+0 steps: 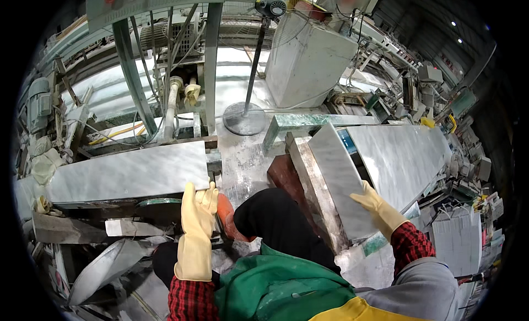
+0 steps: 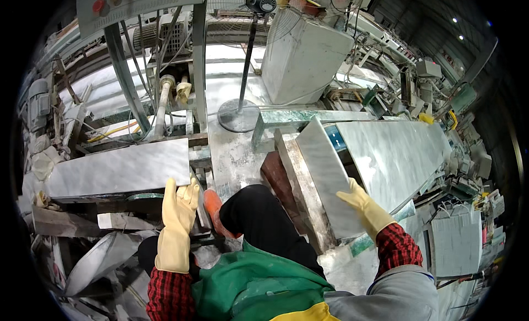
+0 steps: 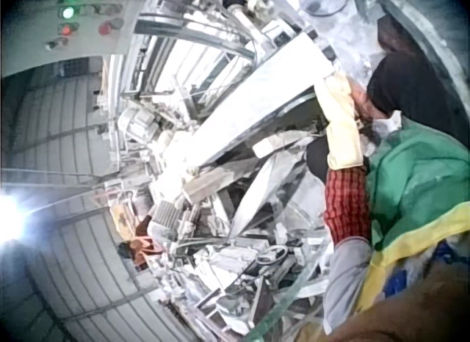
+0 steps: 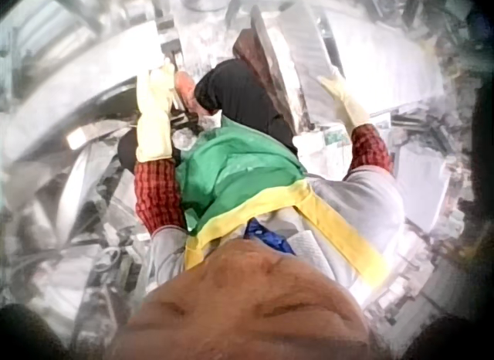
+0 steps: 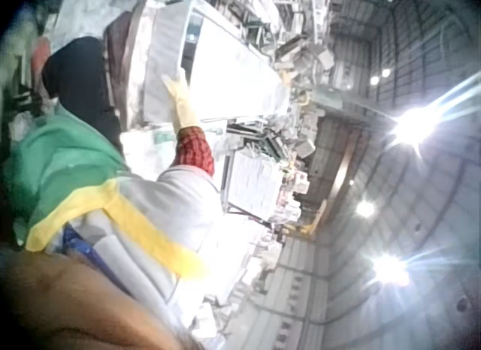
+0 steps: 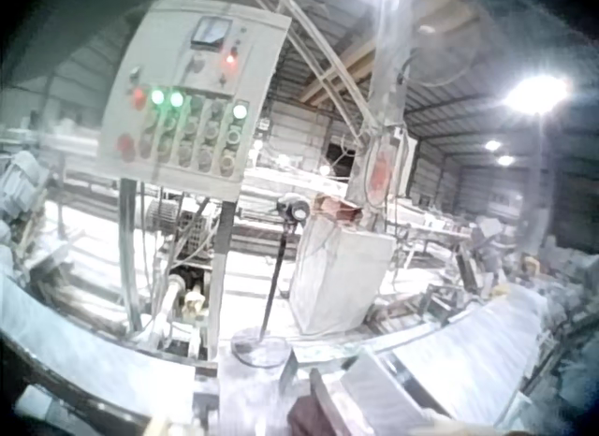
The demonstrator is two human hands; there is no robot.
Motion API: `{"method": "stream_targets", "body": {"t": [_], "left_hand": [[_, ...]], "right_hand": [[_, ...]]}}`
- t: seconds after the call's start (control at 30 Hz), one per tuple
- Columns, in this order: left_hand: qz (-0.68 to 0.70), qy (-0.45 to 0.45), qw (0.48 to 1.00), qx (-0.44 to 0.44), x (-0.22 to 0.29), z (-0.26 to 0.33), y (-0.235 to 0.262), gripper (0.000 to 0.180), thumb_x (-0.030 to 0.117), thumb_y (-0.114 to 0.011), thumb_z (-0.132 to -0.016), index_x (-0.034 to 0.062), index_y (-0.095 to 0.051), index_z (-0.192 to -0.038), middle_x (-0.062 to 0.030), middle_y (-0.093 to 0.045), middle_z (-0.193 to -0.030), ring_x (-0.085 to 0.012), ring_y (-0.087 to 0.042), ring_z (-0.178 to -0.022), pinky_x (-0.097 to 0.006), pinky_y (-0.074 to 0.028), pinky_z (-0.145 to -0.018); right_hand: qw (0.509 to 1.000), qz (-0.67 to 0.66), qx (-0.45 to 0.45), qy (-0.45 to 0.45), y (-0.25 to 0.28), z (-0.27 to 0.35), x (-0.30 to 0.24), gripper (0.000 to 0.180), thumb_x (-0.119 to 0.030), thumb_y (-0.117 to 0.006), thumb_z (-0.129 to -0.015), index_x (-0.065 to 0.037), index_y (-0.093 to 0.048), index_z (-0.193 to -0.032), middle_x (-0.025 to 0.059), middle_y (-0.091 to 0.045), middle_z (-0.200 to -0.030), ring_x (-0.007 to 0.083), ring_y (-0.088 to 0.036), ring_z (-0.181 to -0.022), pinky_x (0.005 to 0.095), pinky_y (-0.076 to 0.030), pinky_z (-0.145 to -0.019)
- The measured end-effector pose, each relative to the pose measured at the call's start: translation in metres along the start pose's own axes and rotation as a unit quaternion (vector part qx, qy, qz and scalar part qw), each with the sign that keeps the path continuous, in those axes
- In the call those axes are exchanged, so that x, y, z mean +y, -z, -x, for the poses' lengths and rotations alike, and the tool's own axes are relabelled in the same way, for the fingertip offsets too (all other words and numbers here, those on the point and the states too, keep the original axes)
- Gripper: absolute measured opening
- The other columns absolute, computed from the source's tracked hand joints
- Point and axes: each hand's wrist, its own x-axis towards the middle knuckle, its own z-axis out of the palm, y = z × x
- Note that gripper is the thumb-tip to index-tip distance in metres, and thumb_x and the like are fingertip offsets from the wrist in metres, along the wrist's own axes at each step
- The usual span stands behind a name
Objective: The person repeatedly places rectangular white slabs onto a rotating red polishing wheel in a factory setting. They hold the slabs with gloved hands, pressing them against the wheel to smooth the surface, then remove them and repeat the process with new slabs.
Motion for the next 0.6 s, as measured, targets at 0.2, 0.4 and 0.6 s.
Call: {"method": "stream_targets", "body": {"t": [0.2,0.4,0.6], "left_hand": [[0.013,-0.011,1.0,0.023,0.002,0.001,-0.003,0.041,0.032,-0.057,-0.102,-0.0013,-0.055,-0.126,-0.0109,-0.062,-0.118,-0.0246,-0.063,-0.108,-0.033,-0.059,-0.09],[-0.01,-0.034,0.999,0.011,0.004,0.007,-0.006,0.052,0.036,-0.061,-0.099,-0.0003,-0.047,-0.133,-0.0124,-0.055,-0.129,-0.0248,-0.059,-0.116,-0.033,-0.053,-0.098],[-0.004,-0.024,1.0,0.018,0.009,0.003,-0.001,0.05,0.037,-0.06,-0.099,-0.0006,-0.048,-0.13,-0.0095,-0.055,-0.127,-0.0219,-0.059,-0.115,-0.032,-0.053,-0.098]], "right_hand": [[0.966,0.244,0.027,-0.075,-0.016,0.028,-0.06,0.067,-0.039,-0.062,-0.094,-0.004,-0.036,-0.145,0.0268,-0.055,-0.137,0.0402,-0.053,-0.128,0.0442,-0.043,-0.105],[0.963,0.262,0.008,-0.068,-0.024,0.036,-0.076,0.056,-0.037,-0.06,-0.095,-0.007,-0.041,-0.138,0.0295,-0.062,-0.119,0.0458,-0.06,-0.112,0.0517,-0.047,-0.092],[0.971,0.237,0.007,-0.018,-0.027,0.042,-0.076,0.052,-0.034,-0.059,-0.094,-0.007,-0.042,-0.135,0.0333,-0.063,-0.111,0.0488,-0.062,-0.104,0.0526,-0.048,-0.088]]}}
